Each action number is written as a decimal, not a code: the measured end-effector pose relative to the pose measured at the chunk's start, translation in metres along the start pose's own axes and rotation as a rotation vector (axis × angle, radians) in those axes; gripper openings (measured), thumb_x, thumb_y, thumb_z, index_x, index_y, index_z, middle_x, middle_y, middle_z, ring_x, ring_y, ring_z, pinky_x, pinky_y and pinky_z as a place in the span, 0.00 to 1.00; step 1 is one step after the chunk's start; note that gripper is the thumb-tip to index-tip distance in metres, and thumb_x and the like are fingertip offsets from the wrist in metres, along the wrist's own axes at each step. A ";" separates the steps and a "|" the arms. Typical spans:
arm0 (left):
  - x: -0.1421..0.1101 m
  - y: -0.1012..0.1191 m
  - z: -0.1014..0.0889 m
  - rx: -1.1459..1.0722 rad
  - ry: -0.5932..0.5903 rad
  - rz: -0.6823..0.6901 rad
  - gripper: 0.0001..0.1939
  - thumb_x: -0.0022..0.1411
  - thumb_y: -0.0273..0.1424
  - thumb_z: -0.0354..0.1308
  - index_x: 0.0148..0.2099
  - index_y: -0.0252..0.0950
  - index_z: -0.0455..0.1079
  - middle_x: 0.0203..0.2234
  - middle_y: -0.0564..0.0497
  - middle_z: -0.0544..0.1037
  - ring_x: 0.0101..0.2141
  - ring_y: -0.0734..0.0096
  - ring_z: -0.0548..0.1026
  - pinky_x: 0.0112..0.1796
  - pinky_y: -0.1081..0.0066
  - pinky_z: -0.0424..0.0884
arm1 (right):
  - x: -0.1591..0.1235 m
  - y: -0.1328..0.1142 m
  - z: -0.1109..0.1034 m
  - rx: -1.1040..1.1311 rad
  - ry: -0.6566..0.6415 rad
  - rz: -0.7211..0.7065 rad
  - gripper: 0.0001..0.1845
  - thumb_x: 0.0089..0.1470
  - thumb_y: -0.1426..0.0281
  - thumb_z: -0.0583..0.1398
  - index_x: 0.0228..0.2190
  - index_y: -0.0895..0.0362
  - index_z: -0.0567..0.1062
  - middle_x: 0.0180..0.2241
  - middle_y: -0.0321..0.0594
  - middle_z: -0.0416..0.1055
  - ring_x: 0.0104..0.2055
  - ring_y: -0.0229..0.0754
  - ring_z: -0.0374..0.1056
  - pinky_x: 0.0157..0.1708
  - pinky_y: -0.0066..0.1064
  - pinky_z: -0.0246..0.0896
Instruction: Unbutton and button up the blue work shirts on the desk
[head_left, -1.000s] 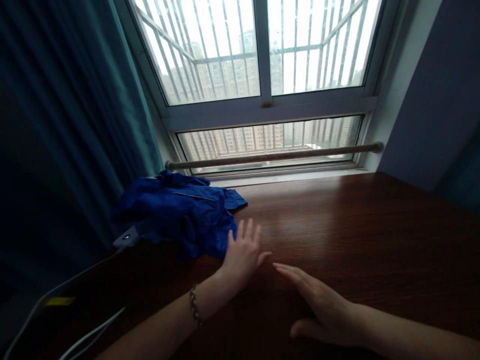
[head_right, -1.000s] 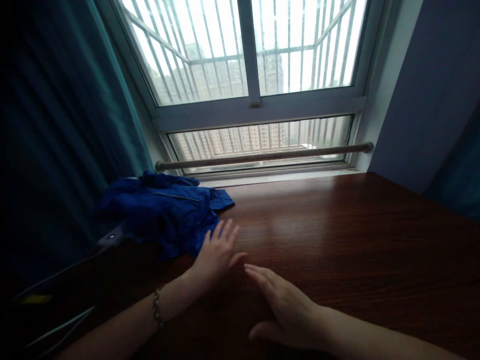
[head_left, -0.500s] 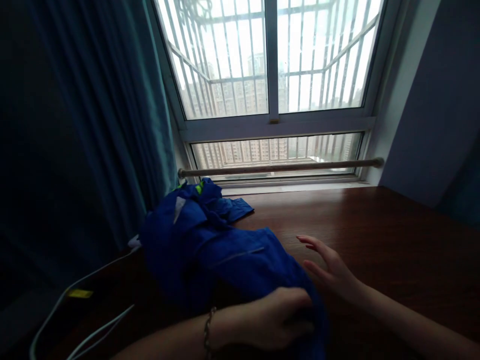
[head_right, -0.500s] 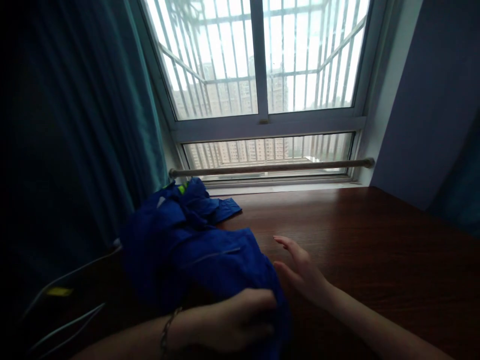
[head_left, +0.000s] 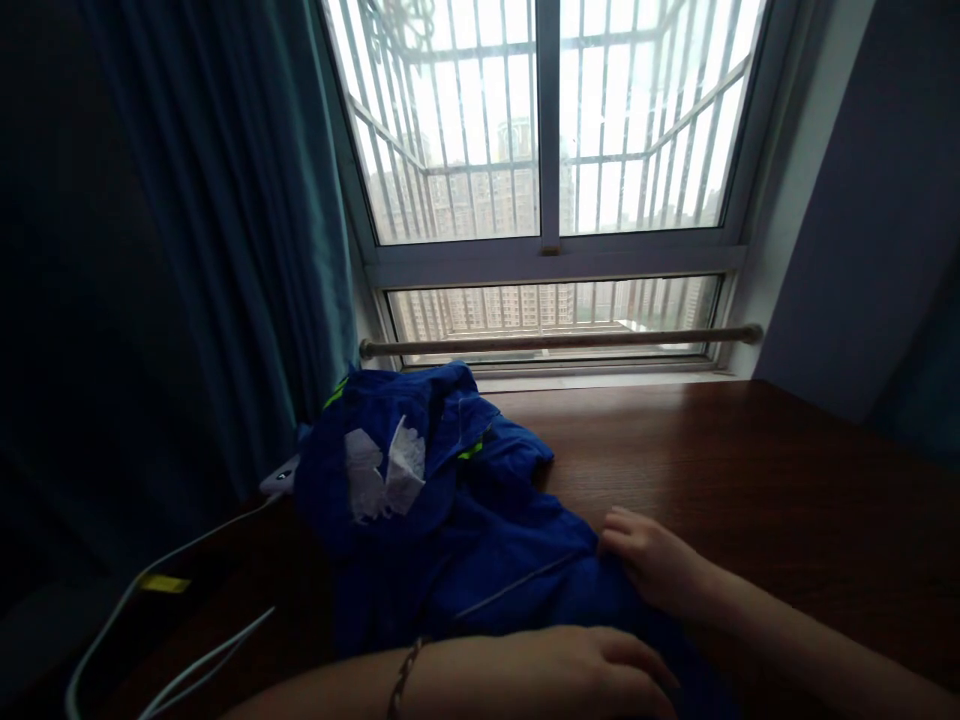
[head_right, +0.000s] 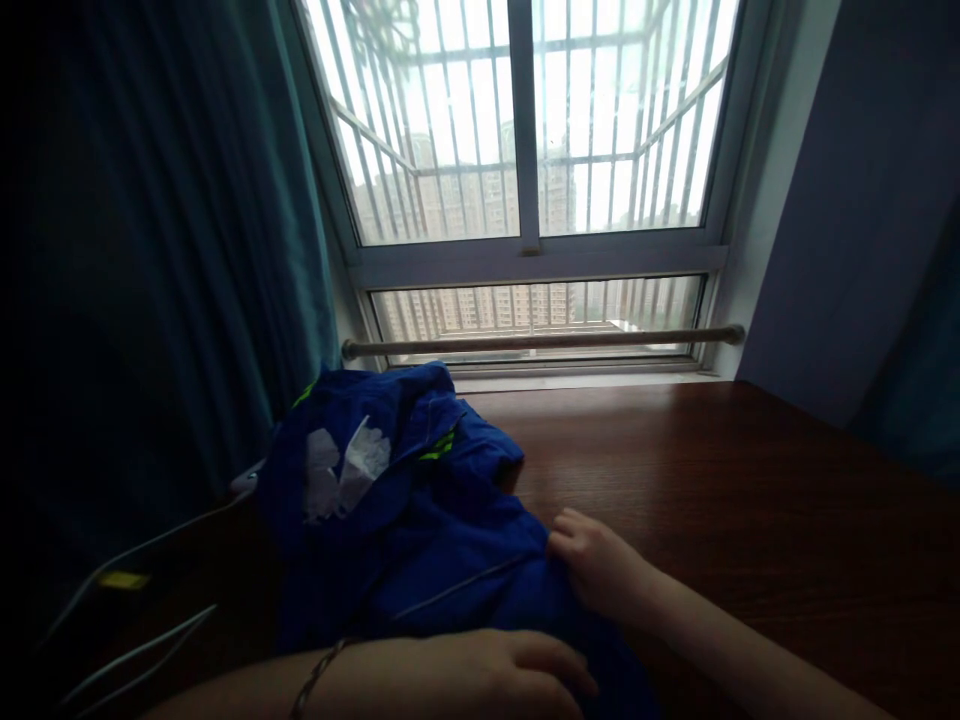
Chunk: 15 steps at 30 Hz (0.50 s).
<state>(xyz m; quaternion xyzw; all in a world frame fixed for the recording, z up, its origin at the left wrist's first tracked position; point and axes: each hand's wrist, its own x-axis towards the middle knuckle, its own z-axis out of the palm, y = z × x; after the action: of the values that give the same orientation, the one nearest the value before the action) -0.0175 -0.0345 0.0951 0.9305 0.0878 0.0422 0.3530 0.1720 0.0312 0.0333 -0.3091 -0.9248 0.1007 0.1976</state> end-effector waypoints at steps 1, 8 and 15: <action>0.000 0.000 0.001 0.049 0.034 -0.024 0.17 0.60 0.26 0.45 0.52 0.34 0.59 0.53 0.46 0.61 0.53 0.70 0.59 0.50 0.75 0.59 | 0.000 0.013 -0.010 -0.057 0.062 0.069 0.13 0.42 0.82 0.49 0.27 0.59 0.69 0.28 0.42 0.65 0.34 0.41 0.61 0.34 0.31 0.57; -0.001 -0.003 0.007 0.396 0.134 -0.111 0.14 0.59 0.29 0.47 0.48 0.31 0.60 0.52 0.42 0.60 0.53 0.67 0.58 0.50 0.74 0.59 | -0.046 0.160 -0.083 -0.281 0.569 0.700 0.11 0.44 0.77 0.51 0.29 0.61 0.71 0.31 0.47 0.69 0.33 0.41 0.64 0.35 0.30 0.55; 0.002 -0.057 0.025 0.777 0.215 -0.728 0.19 0.56 0.25 0.45 0.51 0.28 0.59 0.47 0.34 0.63 0.48 0.47 0.62 0.42 0.50 0.63 | -0.120 0.223 -0.110 -0.203 0.973 1.341 0.13 0.52 0.73 0.52 0.38 0.68 0.70 0.34 0.55 0.69 0.31 0.43 0.66 0.26 0.33 0.60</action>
<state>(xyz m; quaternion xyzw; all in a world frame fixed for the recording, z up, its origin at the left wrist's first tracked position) -0.0197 -0.0088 0.0384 0.8924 0.4492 -0.0235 -0.0363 0.4254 0.1406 0.0275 -0.8194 -0.3606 -0.0318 0.4444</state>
